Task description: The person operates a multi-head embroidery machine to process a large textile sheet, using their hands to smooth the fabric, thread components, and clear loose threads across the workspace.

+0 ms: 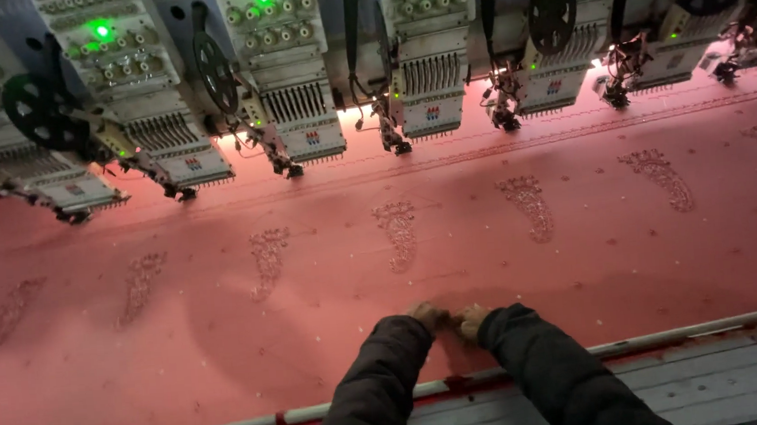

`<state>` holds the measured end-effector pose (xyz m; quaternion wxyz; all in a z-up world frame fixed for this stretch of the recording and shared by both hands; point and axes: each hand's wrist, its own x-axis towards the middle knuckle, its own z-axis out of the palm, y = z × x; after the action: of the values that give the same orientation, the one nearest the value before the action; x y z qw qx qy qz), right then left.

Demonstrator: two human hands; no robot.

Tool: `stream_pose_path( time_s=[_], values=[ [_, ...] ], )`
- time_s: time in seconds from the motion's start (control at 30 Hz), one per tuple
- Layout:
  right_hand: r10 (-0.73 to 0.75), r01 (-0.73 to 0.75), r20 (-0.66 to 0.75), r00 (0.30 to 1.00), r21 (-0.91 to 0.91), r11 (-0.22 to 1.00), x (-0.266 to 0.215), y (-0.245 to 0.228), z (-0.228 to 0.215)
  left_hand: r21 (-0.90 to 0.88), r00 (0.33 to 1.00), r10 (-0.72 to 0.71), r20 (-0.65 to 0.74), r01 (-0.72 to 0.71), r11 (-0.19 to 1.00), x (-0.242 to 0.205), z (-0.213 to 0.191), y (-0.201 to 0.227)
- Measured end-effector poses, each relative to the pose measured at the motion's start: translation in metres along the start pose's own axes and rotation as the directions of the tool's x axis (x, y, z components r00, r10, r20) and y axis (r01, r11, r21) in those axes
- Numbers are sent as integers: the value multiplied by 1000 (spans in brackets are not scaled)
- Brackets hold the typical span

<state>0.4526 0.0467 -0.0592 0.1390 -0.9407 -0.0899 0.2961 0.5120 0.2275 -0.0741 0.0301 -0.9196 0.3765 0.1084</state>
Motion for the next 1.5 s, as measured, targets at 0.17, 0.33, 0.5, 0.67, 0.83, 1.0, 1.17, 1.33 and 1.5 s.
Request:
stream_pose_path(
  time_s=[0.17,0.33,0.5,0.67,0.83,1.0,1.17,1.33,1.5],
  values=[
    [103,-105,33,994,73,992,-14,-8,-13,-149,985,80,-151,-102,984,-6,4,7],
    [128,-122,-98,987,66,990,-17,-38,-10,-99,965,-25,-262,-1,995,-19,4,16],
    [85,-95,-59,995,-215,972,-10,-63,-33,-71,952,-22,-305,1,997,-9,17,2],
    [53,-58,-41,998,-160,985,2,-69,-30,-173,905,-37,-424,-41,984,-15,18,-3],
    [34,-41,-59,998,-117,992,7,-52,-25,-401,889,-76,-452,-126,907,-17,15,-13],
    [41,-44,-78,996,-45,998,23,-47,-23,-551,879,-226,-419,-48,833,-21,7,-49],
    [7,-5,-83,997,25,1000,58,-79,-36,-617,901,-197,-387,-94,782,-27,26,-54],
    [-27,32,-100,995,54,998,69,-58,-42,-749,945,-222,-242,-37,661,-44,4,-27],
    [-38,49,-100,994,104,993,66,-5,-43,-675,916,-148,-372,-157,721,-51,-10,-1]
  ],
)
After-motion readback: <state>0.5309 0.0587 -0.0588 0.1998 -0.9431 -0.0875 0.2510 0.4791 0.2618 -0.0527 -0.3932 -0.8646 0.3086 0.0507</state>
